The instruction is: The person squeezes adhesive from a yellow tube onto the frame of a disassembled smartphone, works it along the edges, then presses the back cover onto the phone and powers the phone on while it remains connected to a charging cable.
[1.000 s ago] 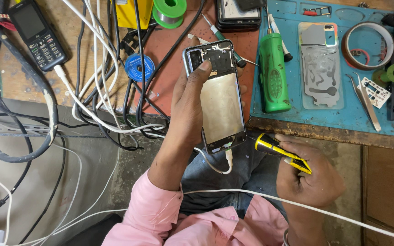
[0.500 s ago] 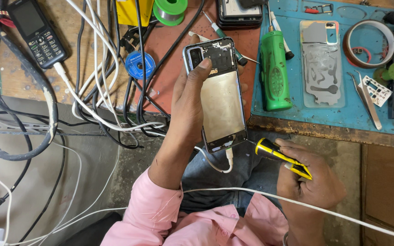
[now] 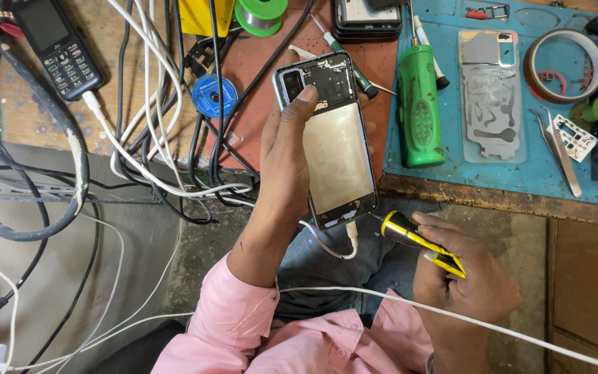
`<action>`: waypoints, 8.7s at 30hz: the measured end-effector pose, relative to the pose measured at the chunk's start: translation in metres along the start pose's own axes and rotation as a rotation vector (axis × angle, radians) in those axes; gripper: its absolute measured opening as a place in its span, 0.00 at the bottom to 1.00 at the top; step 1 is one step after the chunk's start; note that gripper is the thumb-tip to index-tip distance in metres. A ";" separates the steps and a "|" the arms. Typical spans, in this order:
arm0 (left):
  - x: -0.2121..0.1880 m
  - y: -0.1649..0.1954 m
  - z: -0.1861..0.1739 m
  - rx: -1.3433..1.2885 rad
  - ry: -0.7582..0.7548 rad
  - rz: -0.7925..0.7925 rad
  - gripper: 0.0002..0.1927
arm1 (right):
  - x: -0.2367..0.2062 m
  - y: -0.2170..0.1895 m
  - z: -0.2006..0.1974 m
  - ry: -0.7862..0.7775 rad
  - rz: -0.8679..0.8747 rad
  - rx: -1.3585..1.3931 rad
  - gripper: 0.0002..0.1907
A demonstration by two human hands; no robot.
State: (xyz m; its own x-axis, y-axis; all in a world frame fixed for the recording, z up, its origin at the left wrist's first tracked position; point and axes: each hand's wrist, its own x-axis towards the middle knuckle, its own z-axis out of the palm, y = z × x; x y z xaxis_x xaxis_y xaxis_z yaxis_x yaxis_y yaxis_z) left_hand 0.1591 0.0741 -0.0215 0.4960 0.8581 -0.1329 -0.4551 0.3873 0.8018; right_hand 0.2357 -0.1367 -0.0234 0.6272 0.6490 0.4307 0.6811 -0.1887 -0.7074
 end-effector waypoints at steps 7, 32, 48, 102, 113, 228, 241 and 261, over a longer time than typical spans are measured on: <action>-0.005 0.009 0.007 -0.029 -0.088 -0.045 0.21 | 0.001 -0.008 0.000 -0.015 0.002 0.013 0.11; -0.003 0.002 0.001 0.005 -0.047 0.040 0.21 | 0.001 -0.027 0.012 -0.071 -0.103 0.027 0.11; 0.001 -0.001 -0.002 -0.025 0.009 0.011 0.21 | 0.003 -0.011 0.004 -0.036 0.040 0.001 0.12; 0.012 0.160 -0.136 1.849 0.617 0.604 0.28 | -0.024 0.031 -0.024 0.316 0.456 0.636 0.09; 0.062 0.163 -0.181 1.991 0.638 0.351 0.53 | 0.020 0.067 0.004 0.456 0.055 0.996 0.12; -0.010 0.150 -0.092 0.583 0.058 0.991 0.34 | 0.074 0.073 0.032 0.371 -0.021 0.951 0.13; -0.006 0.150 -0.101 0.570 0.076 0.954 0.34 | 0.074 0.071 0.032 0.366 -0.045 0.942 0.12; 0.060 0.150 -0.182 1.451 0.519 0.593 0.32 | 0.075 0.072 0.033 0.376 -0.027 0.946 0.15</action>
State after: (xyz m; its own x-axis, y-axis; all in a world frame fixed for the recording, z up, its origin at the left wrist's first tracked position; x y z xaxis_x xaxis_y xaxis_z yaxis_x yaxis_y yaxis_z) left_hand -0.0139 0.2454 -0.0153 0.0957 0.8918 0.4421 0.6966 -0.3773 0.6103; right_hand 0.3189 -0.0772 -0.0610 0.8051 0.3401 0.4859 0.2207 0.5886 -0.7777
